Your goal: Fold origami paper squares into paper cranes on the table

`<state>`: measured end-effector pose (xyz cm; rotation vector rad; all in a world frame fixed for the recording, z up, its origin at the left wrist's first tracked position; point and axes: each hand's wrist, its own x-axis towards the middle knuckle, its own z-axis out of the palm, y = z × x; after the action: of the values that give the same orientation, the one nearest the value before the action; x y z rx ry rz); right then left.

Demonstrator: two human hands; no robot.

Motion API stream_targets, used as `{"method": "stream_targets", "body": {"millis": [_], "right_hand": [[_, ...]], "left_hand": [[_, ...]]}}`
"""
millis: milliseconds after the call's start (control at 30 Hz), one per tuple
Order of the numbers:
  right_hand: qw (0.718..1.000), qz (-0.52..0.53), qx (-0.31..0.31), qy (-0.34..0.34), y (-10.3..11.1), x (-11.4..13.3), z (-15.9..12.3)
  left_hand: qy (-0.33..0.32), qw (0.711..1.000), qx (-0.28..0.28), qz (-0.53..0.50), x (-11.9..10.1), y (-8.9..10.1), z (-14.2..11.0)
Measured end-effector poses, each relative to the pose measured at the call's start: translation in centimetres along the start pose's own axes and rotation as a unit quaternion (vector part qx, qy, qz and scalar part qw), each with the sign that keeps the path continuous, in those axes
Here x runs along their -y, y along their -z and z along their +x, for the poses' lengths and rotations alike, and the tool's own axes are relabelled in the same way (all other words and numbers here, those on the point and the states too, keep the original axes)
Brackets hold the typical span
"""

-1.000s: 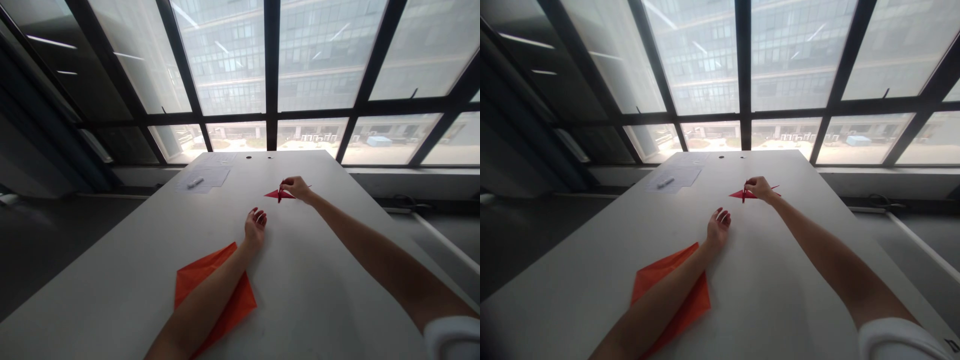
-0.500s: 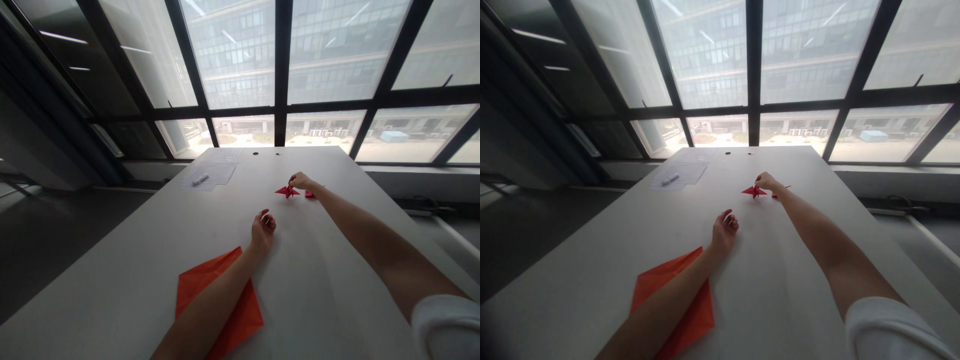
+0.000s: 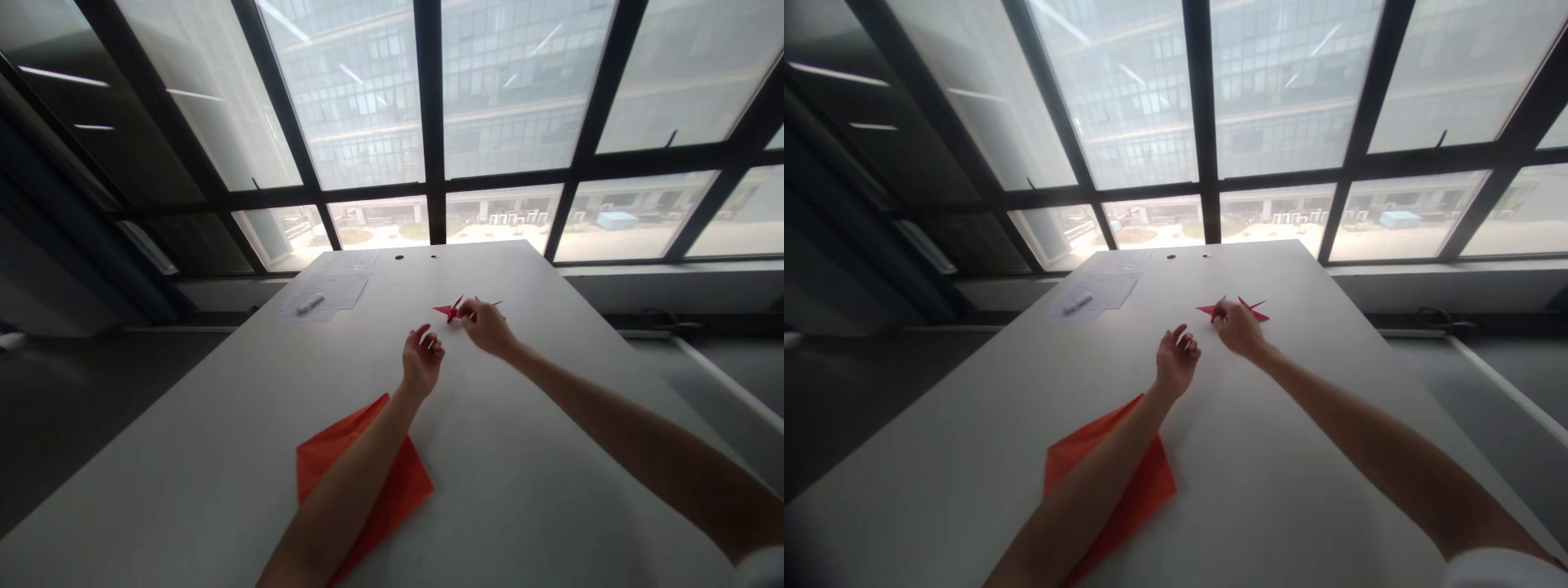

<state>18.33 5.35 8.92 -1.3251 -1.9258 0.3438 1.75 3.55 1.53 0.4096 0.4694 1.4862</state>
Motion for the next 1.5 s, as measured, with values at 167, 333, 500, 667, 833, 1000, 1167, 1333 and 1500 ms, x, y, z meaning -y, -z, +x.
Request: {"method": "stream_targets", "body": {"millis": [167,333,500,667,833,1000,1167,1333,1500], "right_hand": [[0.96,0.074,0.197,0.186,-2.2,3.5,-15.0],[0.943,0.015,0.237,0.234,-1.7,2.7,-18.7],[0.966,-0.025,0.192,0.169,0.6,-1.2,-18.7],[0.979,-0.063,0.157,0.11,2.2,-4.2,-18.8],[0.984,-0.086,0.136,0.082,0.8,-3.9,-15.9],[0.971,-0.121,0.191,0.074,-1.2,-5.6,-12.9],[0.973,-0.156,0.165,0.04,-1.5,-7.4,-12.0],[0.981,-0.122,0.141,0.045,-1.6,-7.8,-10.3],[0.982,-0.134,0.135,0.013,-1.2,-9.7,-7.8]], "left_hand": [[0.035,0.999,-0.005,-0.041,3.5,-3.3,3.0],[0.065,0.997,0.025,0.014,3.1,-4.7,4.4],[0.01,0.92,0.145,0.365,-1.3,-2.0,0.0],[-0.071,0.783,0.191,0.587,-1.9,2.6,-7.6],[-0.081,0.656,0.235,0.713,-0.6,3.6,-8.6],[-0.148,0.626,0.171,0.747,-1.2,3.6,-6.2],[-0.164,0.659,0.107,0.726,-1.2,4.3,-6.4],[-0.19,0.646,0.112,0.731,0.2,3.7,-5.8],[-0.165,0.568,0.121,0.797,0.6,2.8,-4.5]]}}
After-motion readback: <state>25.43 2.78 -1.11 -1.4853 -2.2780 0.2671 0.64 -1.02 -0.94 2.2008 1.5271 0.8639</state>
